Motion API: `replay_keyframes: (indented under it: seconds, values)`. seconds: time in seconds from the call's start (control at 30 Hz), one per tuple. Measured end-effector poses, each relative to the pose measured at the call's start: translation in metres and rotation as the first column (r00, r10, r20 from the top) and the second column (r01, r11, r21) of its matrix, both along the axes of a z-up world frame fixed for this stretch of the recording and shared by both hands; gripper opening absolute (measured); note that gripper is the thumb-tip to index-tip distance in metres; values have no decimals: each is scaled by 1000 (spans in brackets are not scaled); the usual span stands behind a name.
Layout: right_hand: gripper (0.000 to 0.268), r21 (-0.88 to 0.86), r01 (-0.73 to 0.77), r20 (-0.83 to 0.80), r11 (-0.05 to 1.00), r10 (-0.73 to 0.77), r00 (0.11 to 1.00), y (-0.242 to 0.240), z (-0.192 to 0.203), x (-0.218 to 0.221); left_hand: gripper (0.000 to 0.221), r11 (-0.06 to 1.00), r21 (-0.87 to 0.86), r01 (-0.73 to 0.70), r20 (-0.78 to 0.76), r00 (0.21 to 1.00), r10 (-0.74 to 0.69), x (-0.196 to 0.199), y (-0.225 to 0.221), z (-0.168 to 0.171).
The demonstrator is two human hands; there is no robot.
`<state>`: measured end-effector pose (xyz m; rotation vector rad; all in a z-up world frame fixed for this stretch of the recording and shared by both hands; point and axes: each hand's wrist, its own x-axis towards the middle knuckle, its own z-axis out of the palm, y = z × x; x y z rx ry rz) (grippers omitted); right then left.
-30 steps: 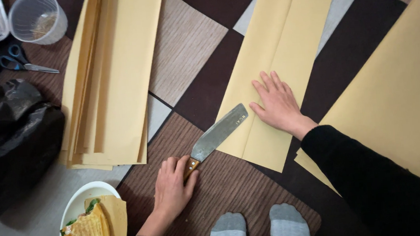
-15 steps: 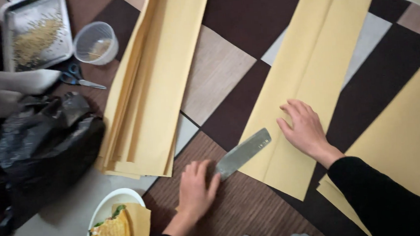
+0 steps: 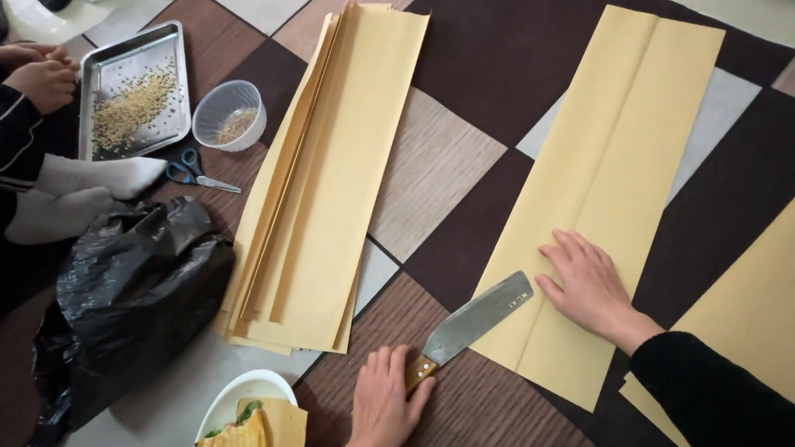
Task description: Cutting long strips of yellow wrapping paper with a knife and folding them into specific shapes.
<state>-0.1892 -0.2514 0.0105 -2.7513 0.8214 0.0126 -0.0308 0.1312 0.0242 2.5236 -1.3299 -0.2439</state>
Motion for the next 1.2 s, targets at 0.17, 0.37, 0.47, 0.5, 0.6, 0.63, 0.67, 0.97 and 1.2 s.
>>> replay_keyframes:
  seconds: [0.17,0.37,0.47,0.5,0.6,0.63,0.67,0.97,1.2]
  values:
    - [67,18,-21,-119,1000,23,993,0,9,1,52,999,-37,13,-9,1000,-14,-3,5,4]
    - [67,59,-10,-136,998,18,990,2,23,0,44,999,-29,23,-34,999,-24,-4,10,2]
    - [67,60,-15,-137,998,23,990,1,23,0,41,998,-65,-7,-91,996,1,-8,10,4]
    - [66,65,-15,-143,998,25,989,0,22,-1,40,995,-92,-30,-136,991,18,-11,10,5]
    - [62,62,-16,-68,998,21,997,-3,10,-3,43,992,-121,-27,-131,991,11,-20,14,13]
    - [62,64,-11,-76,998,16,997,-2,12,-4,43,993,-119,-23,-139,990,6,-22,17,11]
    - [62,71,-12,-62,997,17,998,-1,15,-4,43,990,-144,-3,-144,989,-18,-24,20,10]
    - [71,60,-17,-55,998,20,998,2,12,-3,41,960,-176,217,-176,953,-248,-40,35,28]
    - [65,22,-40,-50,999,41,998,9,17,-4,47,970,-157,185,-184,960,-213,-52,57,18]
